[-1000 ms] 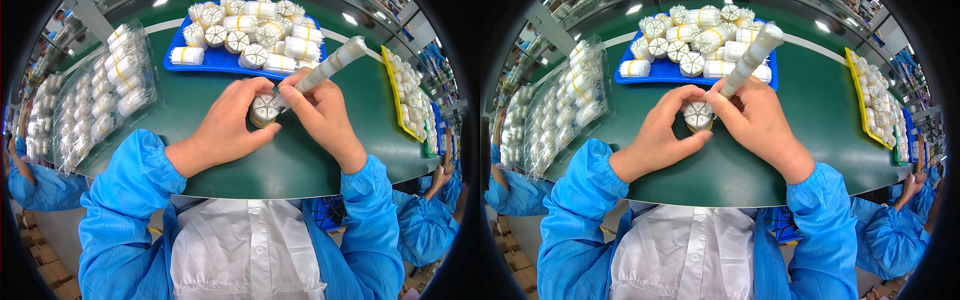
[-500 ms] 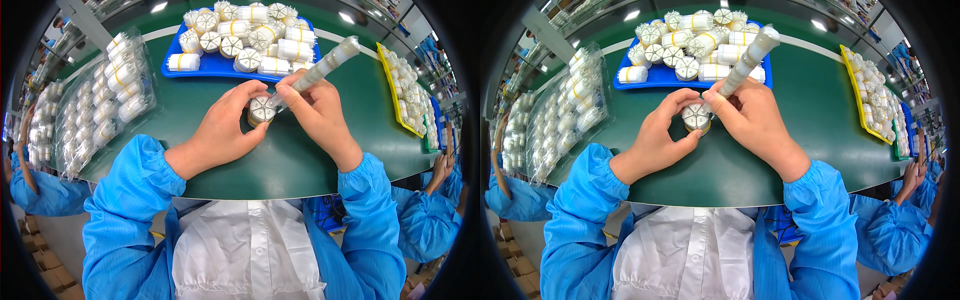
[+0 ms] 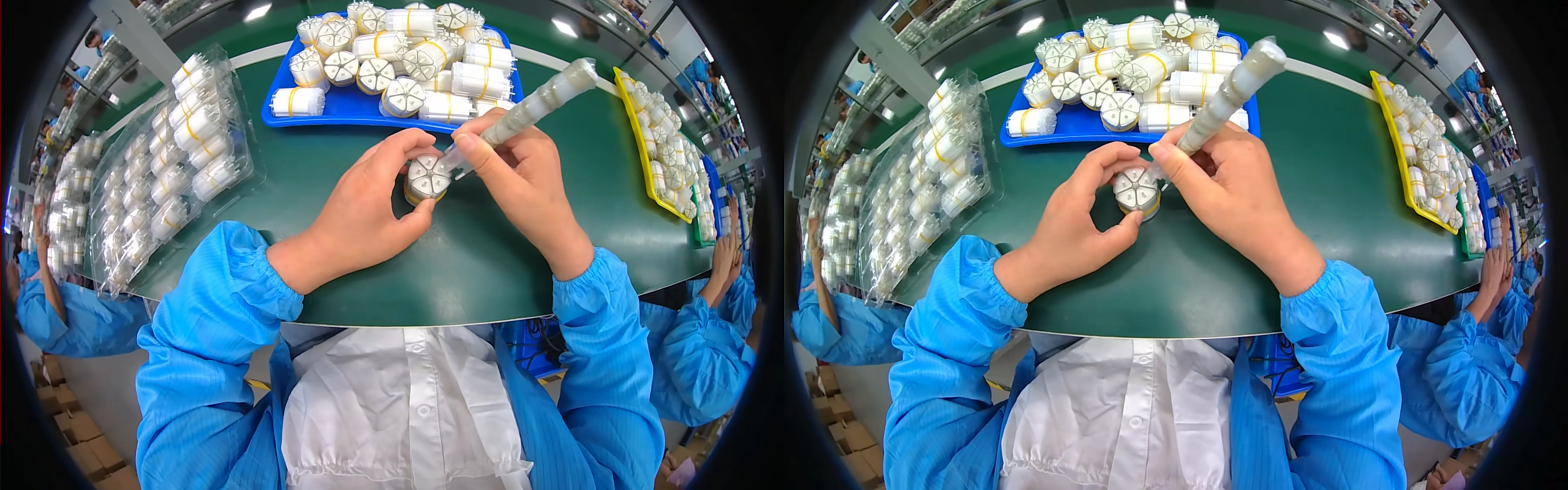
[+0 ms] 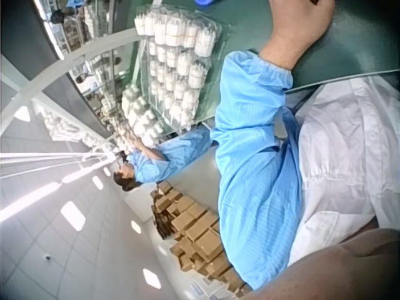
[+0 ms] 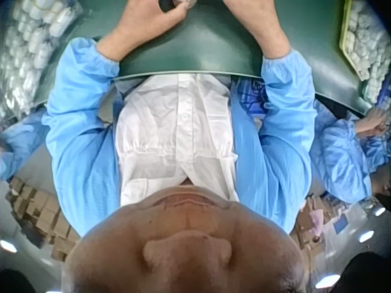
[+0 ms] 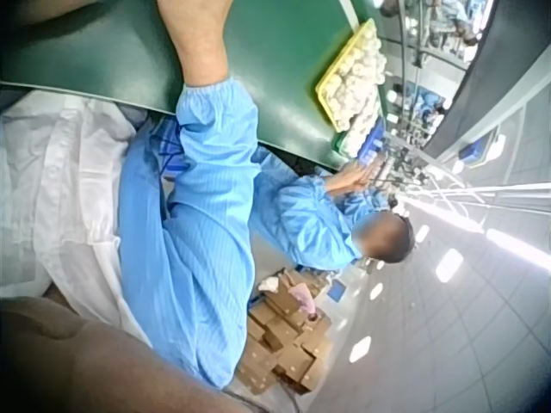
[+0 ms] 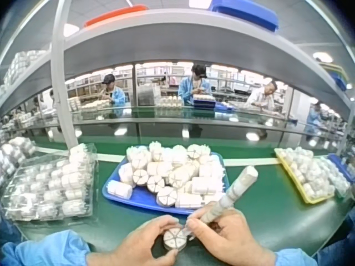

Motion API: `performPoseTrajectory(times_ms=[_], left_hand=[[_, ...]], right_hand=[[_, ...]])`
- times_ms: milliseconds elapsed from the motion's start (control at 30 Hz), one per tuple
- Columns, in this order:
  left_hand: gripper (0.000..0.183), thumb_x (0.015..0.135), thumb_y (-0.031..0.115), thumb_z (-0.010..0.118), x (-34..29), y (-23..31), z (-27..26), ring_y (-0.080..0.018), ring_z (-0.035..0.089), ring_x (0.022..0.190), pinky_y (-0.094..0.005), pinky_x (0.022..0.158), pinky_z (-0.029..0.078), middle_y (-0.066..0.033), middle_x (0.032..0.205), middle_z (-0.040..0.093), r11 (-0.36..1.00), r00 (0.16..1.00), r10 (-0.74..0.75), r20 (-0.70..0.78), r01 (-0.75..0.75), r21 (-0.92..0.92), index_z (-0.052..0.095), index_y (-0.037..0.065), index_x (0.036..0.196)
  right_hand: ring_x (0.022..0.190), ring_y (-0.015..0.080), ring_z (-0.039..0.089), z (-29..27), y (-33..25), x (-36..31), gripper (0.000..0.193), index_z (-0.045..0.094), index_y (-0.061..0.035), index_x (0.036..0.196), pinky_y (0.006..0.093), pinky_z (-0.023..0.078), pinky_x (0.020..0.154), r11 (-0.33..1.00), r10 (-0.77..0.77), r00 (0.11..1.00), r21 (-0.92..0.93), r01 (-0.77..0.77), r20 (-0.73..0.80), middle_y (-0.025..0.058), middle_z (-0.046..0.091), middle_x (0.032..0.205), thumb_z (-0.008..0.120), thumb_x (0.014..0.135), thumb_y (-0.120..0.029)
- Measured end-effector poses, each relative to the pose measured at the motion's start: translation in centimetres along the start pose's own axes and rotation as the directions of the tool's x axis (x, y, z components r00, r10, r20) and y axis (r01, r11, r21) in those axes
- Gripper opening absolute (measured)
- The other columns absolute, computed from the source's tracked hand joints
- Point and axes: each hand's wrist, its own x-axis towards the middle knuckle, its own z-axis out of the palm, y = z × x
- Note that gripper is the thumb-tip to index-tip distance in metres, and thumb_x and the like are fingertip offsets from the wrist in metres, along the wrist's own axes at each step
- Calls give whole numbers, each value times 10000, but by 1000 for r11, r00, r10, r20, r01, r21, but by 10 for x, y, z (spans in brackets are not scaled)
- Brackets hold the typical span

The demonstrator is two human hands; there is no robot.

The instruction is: The person repeatedly picks up small white cylindrical objects from a blue tray and uses a clear plastic tube to press or fit a component onto the top of each cylinder. After processing each item, the person places it into a clear plastic packaging tray on the table. The task is performed in a repetitive, one-at-a-time manner throughout the clip.

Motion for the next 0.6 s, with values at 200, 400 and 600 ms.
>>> performPoseTrajectory(times_ms=[200, 400, 600], left_hand=[[695, 765, 70, 813, 3, 8, -4, -235, 617, 1100, -323, 914, 489, -139, 1223, 604, 978, 1000, -6, 2, 5, 207, 462, 17, 1363], [715, 767, 69, 806, 0, 4, -3, -225, 609, 1115, -320, 926, 480, -130, 1227, 617, 992, 999, -49, -14, 50, 112, 446, 17, 1382], [702, 785, 54, 774, 2, 3, -4, -227, 602, 1144, -331, 947, 479, -142, 1287, 604, 999, 999, -21, 37, 20, 29, 426, 11, 1393]], right_hand=[[677, 84, 570, 1, -4, 0, 188, 676, 5, 990, 263, 468, 597, 996, 1, 999, -86, 3, 53, 37, 651, 811, 690, 949, -178], [691, 80, 571, 0, 2, -2, 183, 679, 3, 1005, 258, 463, 606, 997, 31, 999, 72, -29, -25, 30, 659, 817, 688, 949, -170], [685, 77, 564, -1, 4, 1, 176, 679, -2, 1014, 256, 459, 603, 999, -5, 1000, 32, 5, 15, 23, 653, 811, 684, 951, -166]])
